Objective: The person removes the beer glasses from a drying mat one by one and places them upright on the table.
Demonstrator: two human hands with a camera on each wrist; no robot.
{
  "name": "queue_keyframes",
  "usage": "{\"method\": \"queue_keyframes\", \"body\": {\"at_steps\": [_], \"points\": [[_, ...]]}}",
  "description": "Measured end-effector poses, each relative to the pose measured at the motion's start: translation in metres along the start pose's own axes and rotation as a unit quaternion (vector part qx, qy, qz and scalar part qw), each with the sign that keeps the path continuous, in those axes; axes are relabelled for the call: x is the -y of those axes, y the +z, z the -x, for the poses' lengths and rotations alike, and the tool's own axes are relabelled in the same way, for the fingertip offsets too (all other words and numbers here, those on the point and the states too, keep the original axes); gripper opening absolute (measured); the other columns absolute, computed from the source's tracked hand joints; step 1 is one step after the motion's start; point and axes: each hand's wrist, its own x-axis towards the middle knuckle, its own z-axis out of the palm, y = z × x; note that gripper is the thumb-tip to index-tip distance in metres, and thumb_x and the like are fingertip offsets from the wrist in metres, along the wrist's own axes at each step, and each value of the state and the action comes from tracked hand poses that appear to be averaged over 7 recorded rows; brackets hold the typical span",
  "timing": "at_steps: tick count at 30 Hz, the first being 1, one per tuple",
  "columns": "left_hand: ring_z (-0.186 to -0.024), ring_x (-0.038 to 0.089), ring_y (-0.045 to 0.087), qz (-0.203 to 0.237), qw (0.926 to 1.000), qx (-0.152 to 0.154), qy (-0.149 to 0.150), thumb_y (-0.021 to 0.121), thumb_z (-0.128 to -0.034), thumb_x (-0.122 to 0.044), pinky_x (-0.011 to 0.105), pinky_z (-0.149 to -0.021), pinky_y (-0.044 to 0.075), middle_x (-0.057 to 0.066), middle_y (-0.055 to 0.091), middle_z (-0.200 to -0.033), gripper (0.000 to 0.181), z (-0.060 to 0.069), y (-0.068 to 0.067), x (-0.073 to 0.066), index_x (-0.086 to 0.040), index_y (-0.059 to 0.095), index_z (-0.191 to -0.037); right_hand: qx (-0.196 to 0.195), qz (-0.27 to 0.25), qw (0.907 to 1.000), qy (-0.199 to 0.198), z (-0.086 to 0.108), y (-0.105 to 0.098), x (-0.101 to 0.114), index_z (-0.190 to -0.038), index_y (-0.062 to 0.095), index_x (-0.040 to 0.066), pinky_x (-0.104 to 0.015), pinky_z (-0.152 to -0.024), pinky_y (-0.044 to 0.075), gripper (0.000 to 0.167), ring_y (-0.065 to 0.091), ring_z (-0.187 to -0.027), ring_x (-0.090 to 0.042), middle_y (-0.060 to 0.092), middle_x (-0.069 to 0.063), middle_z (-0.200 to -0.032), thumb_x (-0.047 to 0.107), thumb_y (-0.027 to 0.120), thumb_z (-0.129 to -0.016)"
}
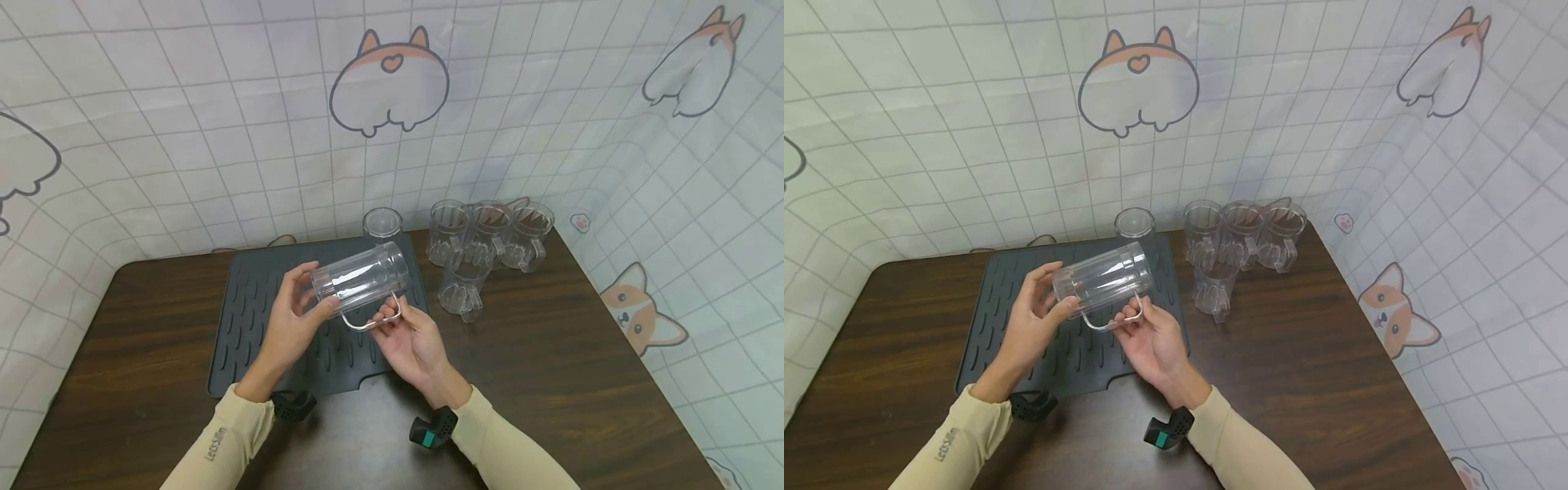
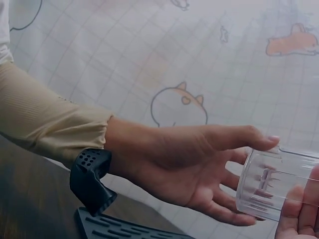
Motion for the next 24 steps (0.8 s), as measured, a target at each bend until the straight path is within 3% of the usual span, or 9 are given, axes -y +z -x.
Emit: {"method": "queue_keyframes", "body": {"at_steps": [8, 10, 14, 18, 21, 24], "points": [[-0.132, 0.001, 0.054, 0.009, 0.9995, 0.009, 0.029, 0.053, -0.1047, -0.008, 0.01, -0.1, 0.052, 0.017, 0.036, -0.159, 0.058, 0.002, -0.009, -0.002, -0.007, 0.03, -0.158, 0.017, 0.008, 0.9996, -0.018, 0.001, 0.008, 0.013, -0.097, 0.055, 0.015, -0.021, -0.094, 0.051, 0.035, 0.059, -0.091, -0.006, 0.055, 0.006, -0.093, 0.026, 0.027, -0.115], [-0.136, 0.003, 0.053, 0.011, 0.9991, 0.009, 0.04, 0.05, -0.1059, -0.007, 0.01, -0.103, 0.051, 0.019, 0.038, -0.158, 0.055, 0.002, -0.012, -0.002, -0.005, 0.031, -0.158, 0.029, 0.012, 0.9992, -0.027, 0.0, 0.009, 0.017, -0.096, 0.056, 0.014, -0.022, -0.094, 0.052, 0.037, 0.06, -0.091, -0.007, 0.056, 0.006, -0.093, 0.026, 0.027, -0.115], [-0.15, 0.023, 0.046, -0.02, 0.9987, 0.007, 0.046, 0.05, -0.1076, -0.011, 0.008, -0.108, 0.045, 0.013, 0.042, -0.161, 0.056, 0.004, -0.02, -0.003, -0.006, 0.031, -0.16, 0.05, 0.02, 0.9975, -0.046, 0.0, 0.013, 0.028, -0.096, 0.059, 0.013, -0.023, -0.094, 0.053, 0.038, 0.062, -0.092, -0.008, 0.057, 0.005, -0.093, 0.025, 0.029, -0.115], [-0.154, 0.033, 0.041, -0.1, 0.9944, 0.008, 0.033, 0.054, -0.1073, -0.021, 0.03, -0.121, 0.043, 0.007, 0.038, -0.168, 0.062, 0.008, -0.028, -0.005, -0.018, 0.029, -0.164, 0.061, 0.03, 0.9959, -0.059, 0.0, 0.018, 0.039, -0.094, 0.061, 0.012, -0.023, -0.095, 0.054, 0.04, 0.063, -0.091, -0.008, 0.059, 0.004, -0.093, 0.024, 0.028, -0.115], [-0.152, 0.036, 0.043, -0.164, 0.986, 0.008, 0.028, 0.057, -0.1059, -0.03, 0.06, -0.121, 0.037, 0.001, 0.034, -0.171, 0.067, 0.01, -0.033, -0.004, -0.031, 0.025, -0.165, 0.065, 0.035, 0.995, -0.067, 0.001, 0.022, 0.048, -0.093, 0.061, 0.012, -0.023, -0.095, 0.054, 0.041, 0.064, -0.091, -0.009, 0.059, 0.003, -0.092, 0.024, 0.028, -0.115], [-0.153, 0.039, 0.041, -0.212, 0.9769, 0.01, 0.024, 0.059, -0.1043, -0.037, 0.069, -0.12, 0.034, -0.001, 0.029, -0.173, 0.072, 0.012, -0.038, -0.005, -0.038, 0.02, -0.165, 0.069, 0.047, 0.9936, -0.076, 0.002, 0.026, 0.056, -0.094, 0.061, 0.011, -0.024, -0.095, 0.054, 0.041, 0.064, -0.091, -0.009, 0.058, 0.003, -0.091, 0.024, 0.028, -0.115]]}}
